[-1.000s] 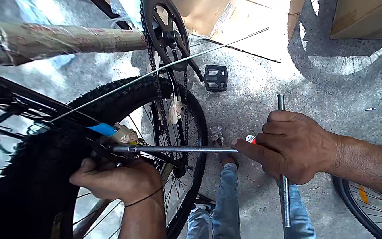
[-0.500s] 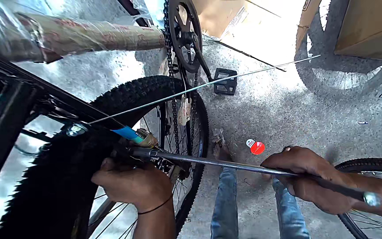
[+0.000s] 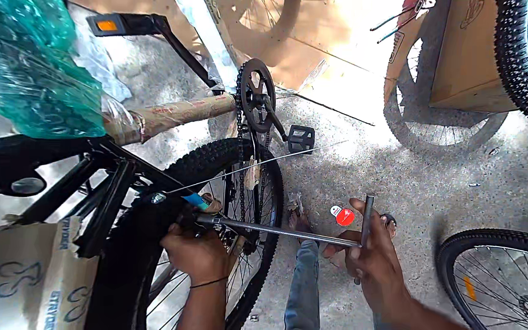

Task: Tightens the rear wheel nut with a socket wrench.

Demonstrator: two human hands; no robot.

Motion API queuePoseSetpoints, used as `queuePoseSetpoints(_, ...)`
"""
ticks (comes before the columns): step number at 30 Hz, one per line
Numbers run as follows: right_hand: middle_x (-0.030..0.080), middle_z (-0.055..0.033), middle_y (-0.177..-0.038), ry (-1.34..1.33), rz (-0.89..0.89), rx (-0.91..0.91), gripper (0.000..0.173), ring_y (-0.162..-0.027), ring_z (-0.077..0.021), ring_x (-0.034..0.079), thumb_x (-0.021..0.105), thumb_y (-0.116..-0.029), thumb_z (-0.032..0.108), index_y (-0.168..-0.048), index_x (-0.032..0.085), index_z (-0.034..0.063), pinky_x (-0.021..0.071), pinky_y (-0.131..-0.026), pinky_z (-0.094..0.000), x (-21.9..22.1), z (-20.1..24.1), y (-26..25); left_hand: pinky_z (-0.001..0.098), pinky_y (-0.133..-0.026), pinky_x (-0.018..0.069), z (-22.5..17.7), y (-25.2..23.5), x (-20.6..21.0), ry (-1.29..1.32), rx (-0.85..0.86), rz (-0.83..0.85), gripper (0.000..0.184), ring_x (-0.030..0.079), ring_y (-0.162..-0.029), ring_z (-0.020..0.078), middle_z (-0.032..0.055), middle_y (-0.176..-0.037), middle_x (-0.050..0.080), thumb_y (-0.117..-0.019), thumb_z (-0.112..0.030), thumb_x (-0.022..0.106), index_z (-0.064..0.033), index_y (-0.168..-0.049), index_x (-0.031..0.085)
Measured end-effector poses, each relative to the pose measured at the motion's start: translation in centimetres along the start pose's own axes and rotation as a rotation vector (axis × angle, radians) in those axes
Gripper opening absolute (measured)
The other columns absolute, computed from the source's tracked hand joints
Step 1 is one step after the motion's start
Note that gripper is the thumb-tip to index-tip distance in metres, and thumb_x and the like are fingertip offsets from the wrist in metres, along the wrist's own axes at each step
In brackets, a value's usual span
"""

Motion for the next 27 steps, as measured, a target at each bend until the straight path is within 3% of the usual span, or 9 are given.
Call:
queuePoseSetpoints(3, 0.041, -0.0045, -0.159, 0.232, 0.23, -0.351, 0.094, -0.081, -0.0134, 0.068, 0.062, -0.087, 0.019, -0.16, 0.004, 0.0318, 0.0588, -0.06, -0.0299, -1.2, -1.5, 1.2, 0.0377, -0.089, 0.0545, 0.5, -0.1, 0.1, -0.03, 0.037, 0.043, 0.039, 0.064, -0.1, 0.0148, 0.0043, -0.106, 0.063, -0.1107, -0.03, 0.021, -0.0079, -0.122, 0.051)
queuePoseSetpoints(5, 0.026, -0.0119, -0.167, 0.493, 0.466, -0.434, 0.101, -0.098, -0.0169, 0.071, 0.069, -0.0788, 0.017, -0.16, 0.009, 0.0248, 0.0639, -0.071, -0.0337, -2.6, -0.7, 0.4, 0.0423, -0.094, 0.0539, 0.6, -0.1, -0.2, -0.066, 0.084, 0.109, 0.046, 0.064, -0.108, 0.0195, 0.0081, -0.115, 0.064, -0.1105, -0.031, 0.014, -0.0055, -0.128, 0.048)
queuePoseSetpoints(8, 0.043, -0.0213, -0.156, 0.981, 0.67, -0.665, 0.083, -0.116, -0.0211, 0.066, 0.072, -0.0745, 0.017, -0.152, 0.041, 0.0126, 0.0605, -0.084, -0.033, -4.4, 2.3, -2.2, 0.0478, -0.092, 0.0558, 1.2, -0.7, 0.4, -0.083, 0.177, 0.148, 0.053, 0.067, -0.106, 0.0267, 0.0146, -0.116, 0.066, -0.1111, -0.033, 0.011, -0.001, -0.129, 0.049)
queuePoseSetpoints(11, 0.051, -0.026, -0.15, 1.287, 0.491, -0.985, 0.056, -0.14, -0.0337, 0.052, 0.065, -0.0979, 0.016, -0.15, 0.046, 0.0127, 0.0447, -0.115, -0.0422, -4.6, 3.2, -3.7, 0.0467, -0.083, 0.058, 1.3, -0.7, 1.0, -0.125, 0.212, 0.128, 0.057, 0.069, -0.095, 0.0263, 0.013, -0.106, 0.069, -0.1104, -0.037, 0.007, -0.0029, -0.126, 0.05)
queuePoseSetpoints(17, 0.025, -0.0219, -0.167, 1.591, 0.105, -1.269, 0.087, -0.158, -0.0341, 0.013, 0.06, -0.0938, 0.063, -0.159, 0.035, 0.0092, 0.0024, -0.128, -0.0511, -4.5, 1.4, -3.7, 0.0445, -0.072, 0.0607, 1.5, -0.7, 1.4, -0.119, 0.187, 0.134, 0.061, 0.071, -0.078, 0.0257, 0.0109, -0.092, 0.071, -0.1101, -0.039, 0.004, -0.005, -0.119, 0.053)
queuePoseSetpoints(19, 0.052, -0.0141, -0.154, 1.445, 0.336, -1.417, 0.048, -0.148, -0.0264, 0.041, 0.06, -0.1013, 0.03, -0.143, 0.06, 0.0063, 0.023, -0.125, -0.0407, -4.1, 1.4, -3.6, 0.0445, -0.072, 0.0608, 1.5, -0.6, 1.4, -0.12, 0.199, 0.161, 0.062, 0.071, -0.079, 0.0262, 0.0116, -0.094, 0.071, -0.1094, -0.04, 0.002, -0.005, -0.119, 0.053)
queuePoseSetpoints(22, 0.071, -0.0111, -0.118, 1.975, 0.807, -1.316, 0.041, -0.108, -0.0215, 0.066, 0.04, -0.1062, 0.003, -0.143, 0.057, 0.0007, 0.0465, -0.101, -0.0319, -1.8, 6.7, -4.5, 0.0435, -0.073, 0.0597, 1.0, -0.4, 1.3, -0.12, 0.164, 0.208, 0.063, 0.071, -0.081, 0.0246, 0.0092, -0.091, 0.071, -0.1073, -0.042, 0.0, -0.0094, -0.115, 0.053)
queuePoseSetpoints(24, 0.062, -0.0067, -0.066, 1.719, 0.814, -1.591, 0.031, -0.059, -0.0201, 0.055, 0.042, -0.1018, 0.0, -0.117, 0.068, -0.0062, 0.0423, -0.068, -0.0372, -1.7, 5.5, -6.7, 0.0453, -0.074, 0.0597, 0.8, -0.4, 1.3, -0.121, 0.136, 0.195, 0.062, 0.071, -0.084, 0.0267, 0.0112, -0.092, 0.071, -0.1072, -0.042, 0.0, -0.0085, -0.114, 0.053)
queuePoseSetpoints(27, 0.051, -0.0033, -0.053, 1.769, 0.996, -1.457, 0.018, -0.047, -0.019, 0.051, 0.048, -0.0975, 0.002, -0.099, 0.066, 0.0002, 0.0418, -0.052, -0.0378, -0.9, 6.7, -7.6, 0.0486, -0.079, 0.058, 1.0, -0.5, 1.2, -0.085, 0.115, 0.176, 0.058, 0.07, -0.091, 0.0281, 0.013, -0.098, 0.07, -0.1083, -0.038, 0.004, -0.0066, -0.118, 0.052)
Point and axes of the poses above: each hand's wrist, its own y-axis away from the middle knuckle, its own x-axis out of the palm, z = x × y, the point moved 3 cm from there along -y, towards the middle knuckle
